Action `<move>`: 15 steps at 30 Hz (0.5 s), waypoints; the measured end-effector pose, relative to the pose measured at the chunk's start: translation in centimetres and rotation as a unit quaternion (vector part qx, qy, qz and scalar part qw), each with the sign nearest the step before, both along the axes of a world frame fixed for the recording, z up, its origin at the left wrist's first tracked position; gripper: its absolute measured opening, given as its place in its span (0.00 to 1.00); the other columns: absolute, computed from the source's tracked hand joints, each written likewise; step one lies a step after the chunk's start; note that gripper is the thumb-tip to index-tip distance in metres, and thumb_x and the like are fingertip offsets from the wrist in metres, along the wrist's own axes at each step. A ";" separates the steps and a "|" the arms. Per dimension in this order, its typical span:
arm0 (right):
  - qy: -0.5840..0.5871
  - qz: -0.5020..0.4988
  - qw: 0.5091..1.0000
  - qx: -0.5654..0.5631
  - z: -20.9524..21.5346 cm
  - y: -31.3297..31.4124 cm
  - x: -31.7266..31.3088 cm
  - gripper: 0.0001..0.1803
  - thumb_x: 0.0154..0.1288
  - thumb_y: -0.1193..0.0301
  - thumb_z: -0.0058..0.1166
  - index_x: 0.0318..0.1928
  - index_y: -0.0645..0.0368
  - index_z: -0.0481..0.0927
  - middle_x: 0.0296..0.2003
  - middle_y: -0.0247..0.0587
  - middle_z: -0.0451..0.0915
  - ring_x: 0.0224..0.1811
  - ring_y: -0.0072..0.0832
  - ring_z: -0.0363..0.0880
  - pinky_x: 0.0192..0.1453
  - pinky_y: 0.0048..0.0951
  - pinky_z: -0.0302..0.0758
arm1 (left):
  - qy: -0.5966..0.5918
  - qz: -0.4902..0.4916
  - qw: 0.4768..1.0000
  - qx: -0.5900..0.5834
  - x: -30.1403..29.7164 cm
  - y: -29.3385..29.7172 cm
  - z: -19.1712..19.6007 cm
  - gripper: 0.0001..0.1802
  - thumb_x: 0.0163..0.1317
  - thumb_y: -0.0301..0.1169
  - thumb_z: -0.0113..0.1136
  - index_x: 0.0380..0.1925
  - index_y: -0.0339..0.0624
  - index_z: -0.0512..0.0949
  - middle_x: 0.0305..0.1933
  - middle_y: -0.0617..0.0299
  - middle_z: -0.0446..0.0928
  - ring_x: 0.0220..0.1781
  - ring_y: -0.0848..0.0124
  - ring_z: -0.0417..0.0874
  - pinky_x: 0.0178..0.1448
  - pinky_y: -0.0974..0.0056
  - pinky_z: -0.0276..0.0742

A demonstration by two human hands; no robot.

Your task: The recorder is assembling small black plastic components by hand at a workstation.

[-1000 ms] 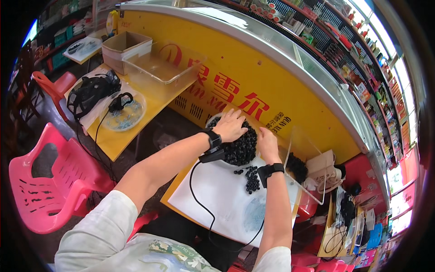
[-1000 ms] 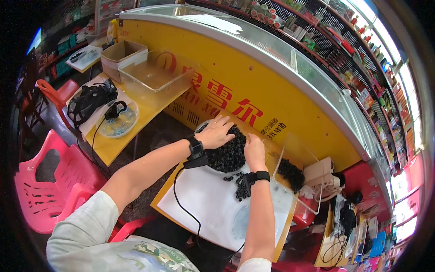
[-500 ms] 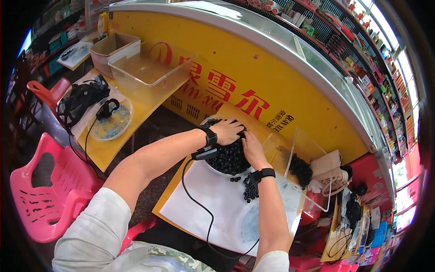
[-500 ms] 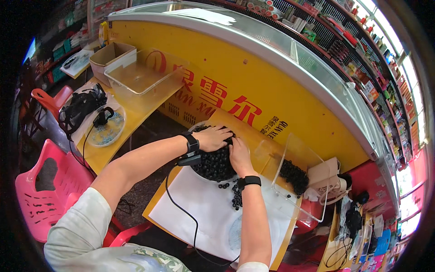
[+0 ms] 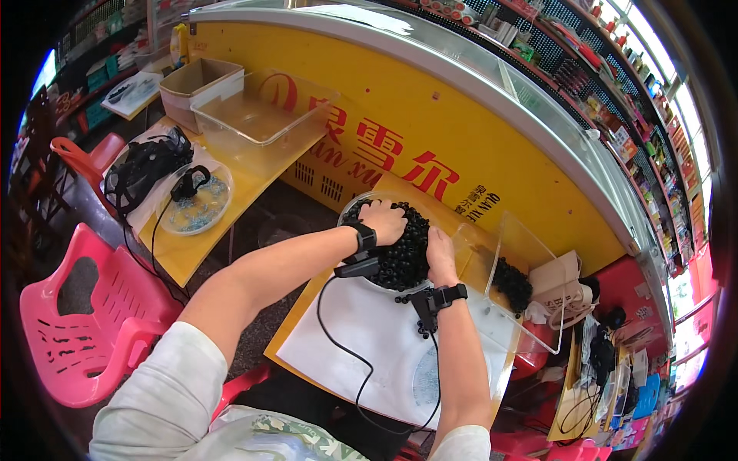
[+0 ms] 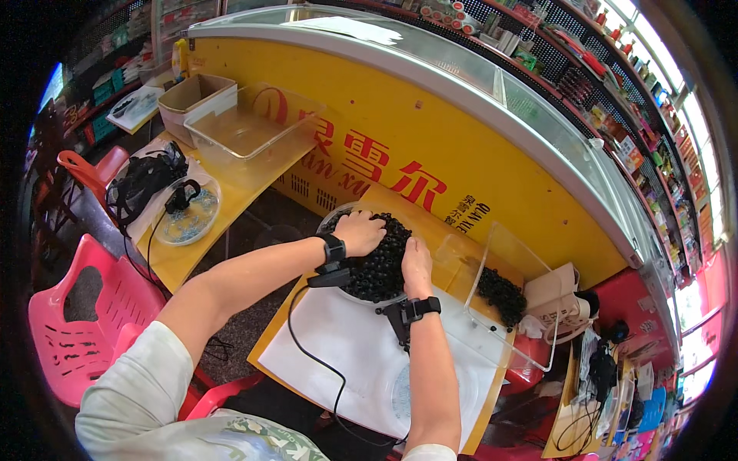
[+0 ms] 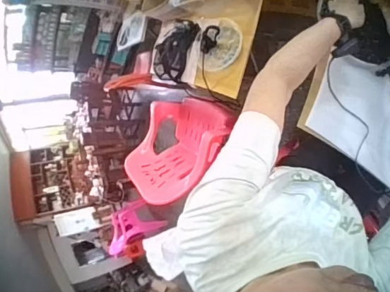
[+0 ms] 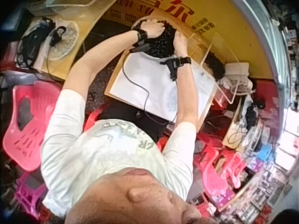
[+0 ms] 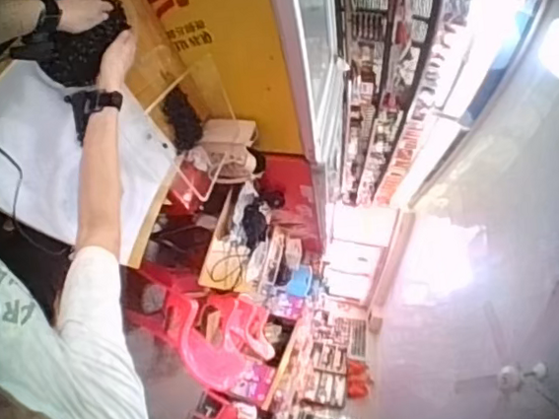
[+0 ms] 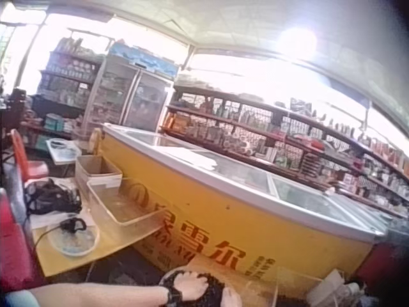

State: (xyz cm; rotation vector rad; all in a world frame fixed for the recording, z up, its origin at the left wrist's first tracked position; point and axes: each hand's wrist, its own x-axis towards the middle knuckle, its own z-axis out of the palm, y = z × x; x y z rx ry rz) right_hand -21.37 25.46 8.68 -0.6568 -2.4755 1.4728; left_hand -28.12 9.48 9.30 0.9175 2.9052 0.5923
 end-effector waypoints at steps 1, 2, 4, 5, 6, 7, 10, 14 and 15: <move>0.023 -0.029 0.996 -0.080 -0.4 -0.7 -0.3 0.22 0.74 0.63 0.38 0.55 0.69 0.75 0.55 0.57 0.78 0.58 0.47 0.75 0.61 0.40 0.70 | 0.041 0.036 0.998 0.013 0.6 0.5 -0.3 0.19 0.71 0.43 0.45 0.53 0.50 0.78 0.52 0.47 0.75 0.59 0.47 0.74 0.56 0.40 0.71; 0.046 -0.058 0.985 -0.158 -0.8 -1.4 -0.7 0.22 0.74 0.64 0.38 0.55 0.69 0.76 0.54 0.55 0.78 0.57 0.44 0.75 0.60 0.39 0.70 | 0.023 0.048 0.999 0.010 0.8 1.2 -0.4 0.19 0.71 0.44 0.45 0.53 0.51 0.78 0.53 0.47 0.75 0.60 0.47 0.73 0.55 0.39 0.71; 0.083 -0.070 0.952 -0.288 -1.7 -0.7 -1.1 0.21 0.74 0.65 0.39 0.54 0.67 0.77 0.52 0.50 0.79 0.55 0.39 0.75 0.58 0.37 0.71 | -0.013 0.063 0.998 0.008 1.4 3.2 0.0 0.20 0.71 0.46 0.44 0.54 0.51 0.77 0.55 0.47 0.73 0.61 0.46 0.71 0.55 0.38 0.72; 0.094 -0.038 0.934 -0.343 -2.5 -0.9 -2.1 0.20 0.74 0.65 0.40 0.54 0.67 0.77 0.52 0.48 0.79 0.54 0.37 0.76 0.58 0.36 0.71 | 0.001 0.060 0.998 0.035 0.5 3.5 -1.6 0.20 0.71 0.47 0.44 0.53 0.51 0.77 0.56 0.46 0.72 0.60 0.44 0.71 0.55 0.37 0.72; 0.105 -0.007 0.912 -0.396 -3.2 -0.9 -2.8 0.19 0.74 0.66 0.40 0.53 0.66 0.77 0.51 0.46 0.79 0.53 0.35 0.76 0.57 0.34 0.71 | 0.016 0.056 0.996 0.062 -0.4 3.8 -3.1 0.21 0.70 0.48 0.44 0.53 0.52 0.77 0.57 0.45 0.70 0.59 0.42 0.71 0.55 0.36 0.72; 0.104 -0.020 0.911 -0.398 -3.5 0.2 -2.4 0.18 0.74 0.66 0.41 0.54 0.65 0.77 0.52 0.46 0.78 0.54 0.34 0.76 0.57 0.34 0.72 | -0.033 0.081 0.992 0.089 1.1 5.3 -1.4 0.21 0.70 0.48 0.44 0.52 0.52 0.77 0.57 0.45 0.70 0.59 0.42 0.71 0.56 0.35 0.71; 0.116 -0.060 0.869 -0.478 -2.3 -1.2 -2.4 0.19 0.76 0.64 0.41 0.54 0.64 0.76 0.53 0.46 0.78 0.54 0.35 0.76 0.58 0.35 0.73 | -0.082 0.090 0.985 0.125 1.1 5.6 -1.1 0.21 0.71 0.47 0.43 0.51 0.50 0.78 0.58 0.43 0.70 0.59 0.43 0.71 0.58 0.36 0.69; 0.087 -0.063 0.834 -0.541 -1.8 -1.6 -2.3 0.20 0.78 0.61 0.39 0.55 0.62 0.76 0.53 0.45 0.78 0.55 0.36 0.76 0.60 0.38 0.73 | -0.140 0.127 0.959 0.210 0.7 6.3 -1.3 0.21 0.71 0.44 0.42 0.49 0.41 0.78 0.53 0.43 0.74 0.57 0.45 0.73 0.57 0.44 0.71; 0.086 -0.066 0.832 -0.544 -1.9 -1.4 -2.1 0.21 0.78 0.60 0.38 0.56 0.62 0.76 0.53 0.44 0.78 0.55 0.36 0.77 0.60 0.39 0.73 | -0.177 0.173 0.932 0.266 1.2 6.8 -0.9 0.21 0.71 0.42 0.43 0.48 0.38 0.78 0.52 0.44 0.75 0.56 0.46 0.74 0.57 0.47 0.72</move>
